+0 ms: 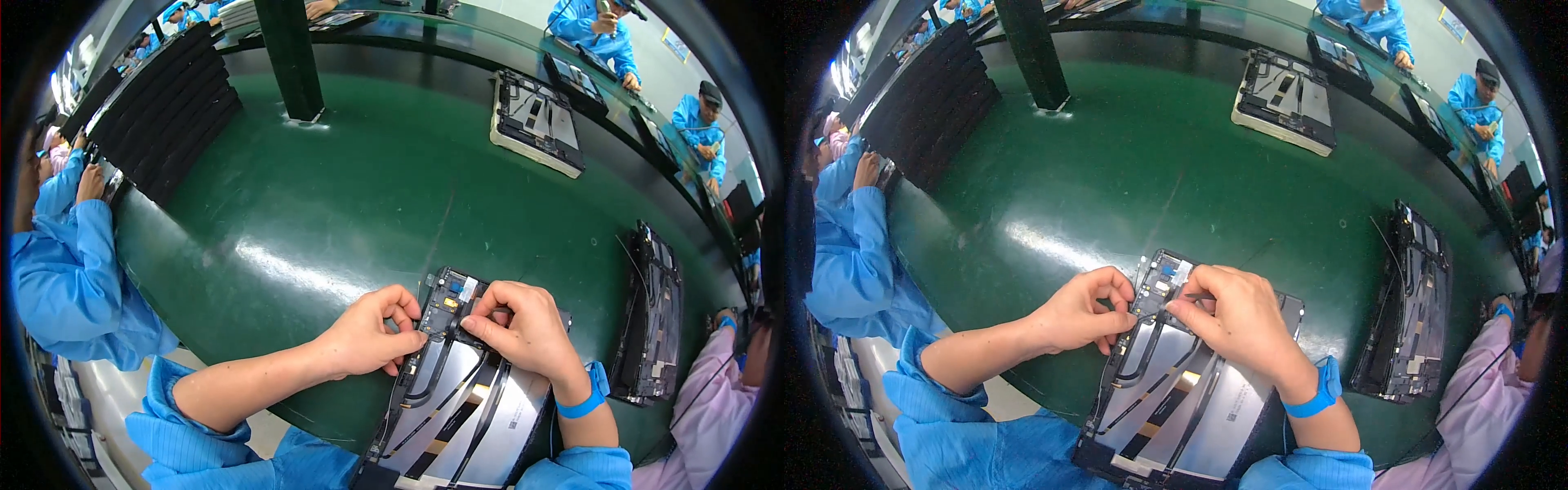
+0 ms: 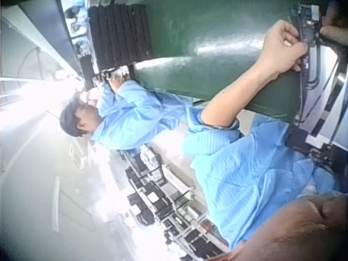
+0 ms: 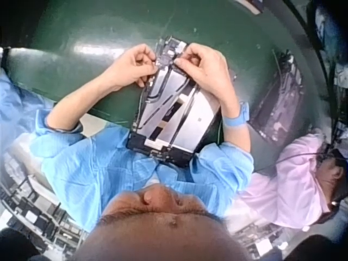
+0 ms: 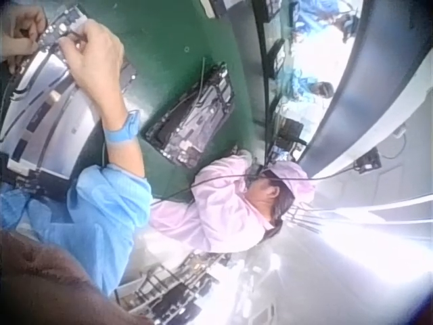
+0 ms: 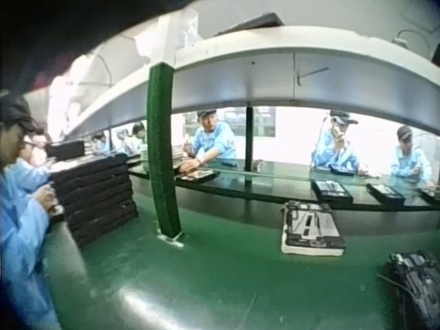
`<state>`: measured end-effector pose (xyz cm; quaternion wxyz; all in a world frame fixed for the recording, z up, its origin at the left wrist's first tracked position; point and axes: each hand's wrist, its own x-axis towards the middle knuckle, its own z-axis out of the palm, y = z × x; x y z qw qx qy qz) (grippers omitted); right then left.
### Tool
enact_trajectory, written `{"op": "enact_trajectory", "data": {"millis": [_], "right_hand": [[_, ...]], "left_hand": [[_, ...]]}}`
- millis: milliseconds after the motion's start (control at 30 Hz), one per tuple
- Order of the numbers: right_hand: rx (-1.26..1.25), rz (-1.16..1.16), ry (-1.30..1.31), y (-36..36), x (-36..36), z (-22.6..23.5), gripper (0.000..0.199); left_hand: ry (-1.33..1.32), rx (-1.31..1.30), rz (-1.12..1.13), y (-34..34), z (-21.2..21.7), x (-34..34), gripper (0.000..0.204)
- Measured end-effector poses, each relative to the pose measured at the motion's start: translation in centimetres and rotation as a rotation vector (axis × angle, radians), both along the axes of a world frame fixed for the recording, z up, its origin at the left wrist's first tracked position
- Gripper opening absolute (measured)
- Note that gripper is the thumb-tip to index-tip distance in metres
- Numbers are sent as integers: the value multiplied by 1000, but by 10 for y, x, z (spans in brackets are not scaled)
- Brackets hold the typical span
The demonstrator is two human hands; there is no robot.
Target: The person assembles a tablet on a production line by routing internal wires and plugging cables into connectors inside the chassis using tweezers and fingers, then slides the tablet down the assembly line.
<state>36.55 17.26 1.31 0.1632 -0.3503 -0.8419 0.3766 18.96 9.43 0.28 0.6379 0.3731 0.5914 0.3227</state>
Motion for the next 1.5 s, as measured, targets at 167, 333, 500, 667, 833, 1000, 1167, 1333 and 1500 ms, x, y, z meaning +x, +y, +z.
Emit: {"op": "enact_trajectory", "data": {"millis": [167,333,500,667,833,1000,1167,1333,1500], "right_hand": [[46,-32,-14,-3,0,0,19],[87,-39,-85,-2,3,-1,20],[80,7,-118,-6,10,0,21],[153,22,-146,-20,17,-3,16],[230,-30,-71,-24,23,-11,18],[160,40,-140,-19,32,-15,14],[154,56,-119,-16,37,-20,13],[147,53,-100,-17,39,-19,13],[117,77,-47,-14,40,-23,13]], "left_hand": [[6,-1,0,1,1,1,24],[5,13,-10,2,0,6,23],[20,34,-15,4,-2,8,24],[30,85,8,4,-4,17,24],[205,151,7,6,-1,23,36],[664,386,-249,27,12,27,52],[775,584,-534,53,12,27,65],[828,679,-796,68,23,39,67],[1195,694,-1125,70,39,72,49]]}}
